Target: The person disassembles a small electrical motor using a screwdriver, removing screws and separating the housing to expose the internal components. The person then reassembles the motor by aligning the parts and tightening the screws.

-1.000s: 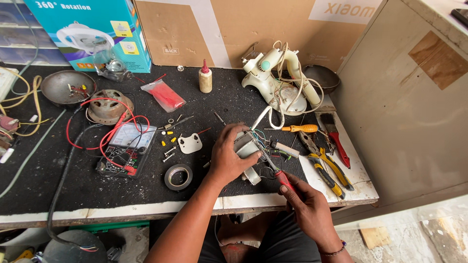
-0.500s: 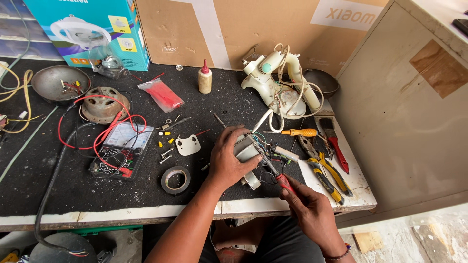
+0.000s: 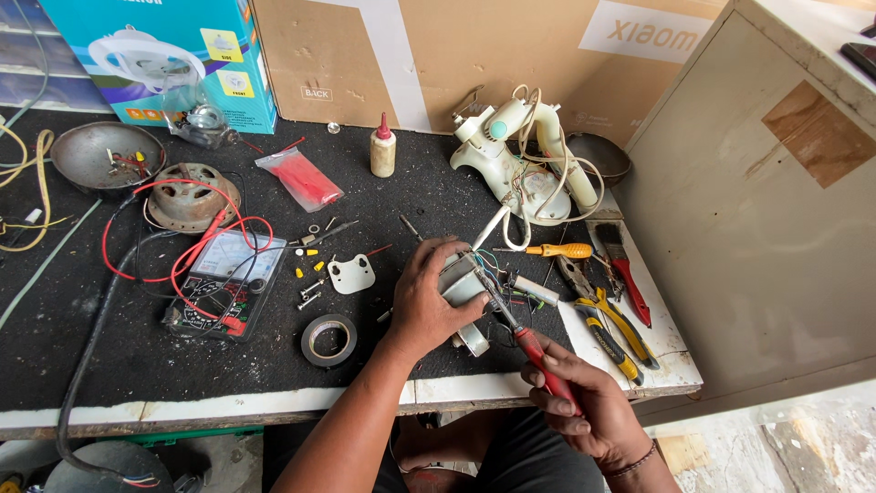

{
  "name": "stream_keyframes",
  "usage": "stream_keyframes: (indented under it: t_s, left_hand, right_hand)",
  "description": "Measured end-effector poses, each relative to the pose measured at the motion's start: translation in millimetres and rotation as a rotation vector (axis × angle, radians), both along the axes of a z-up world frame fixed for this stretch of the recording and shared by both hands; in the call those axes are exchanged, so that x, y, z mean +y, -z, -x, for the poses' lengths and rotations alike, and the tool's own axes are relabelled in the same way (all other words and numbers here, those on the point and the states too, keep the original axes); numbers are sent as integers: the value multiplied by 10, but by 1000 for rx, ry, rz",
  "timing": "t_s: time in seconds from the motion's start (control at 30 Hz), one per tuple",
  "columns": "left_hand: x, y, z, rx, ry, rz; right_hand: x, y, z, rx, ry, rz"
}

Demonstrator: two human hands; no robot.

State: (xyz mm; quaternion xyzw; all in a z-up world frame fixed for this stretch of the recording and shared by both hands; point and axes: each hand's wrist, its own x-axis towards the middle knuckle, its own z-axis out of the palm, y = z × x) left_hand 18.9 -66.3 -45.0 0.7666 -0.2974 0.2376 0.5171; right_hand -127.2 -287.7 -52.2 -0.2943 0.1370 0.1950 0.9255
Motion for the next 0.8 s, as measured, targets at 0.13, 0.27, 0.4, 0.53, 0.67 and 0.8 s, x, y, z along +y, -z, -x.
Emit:
stream_keyframes:
  t_s: [0.13, 0.27, 0.4, 0.53, 0.67, 0.8]
  left_hand:
    - [-15, -15, -17, 20, -6, -3]
    - [3, -6, 10, 20, 10, -13]
    - [14, 10, -22, 9, 21, -26]
    - [12, -3, 19, 24, 13, -26]
    - [10, -42, 2, -6, 8, 4]
    - [-9, -17, 17, 12, -10, 31]
  right_hand:
    - [206, -322, -44, 62, 66, 396]
    - [324, -348, 4, -31, 117, 657]
    - [373, -327, -10, -108, 171, 858]
    - [294, -175, 31, -836, 341, 2050]
    - [260, -387, -17, -600, 352, 2059]
    - [128, -335, -14, -55, 355, 970]
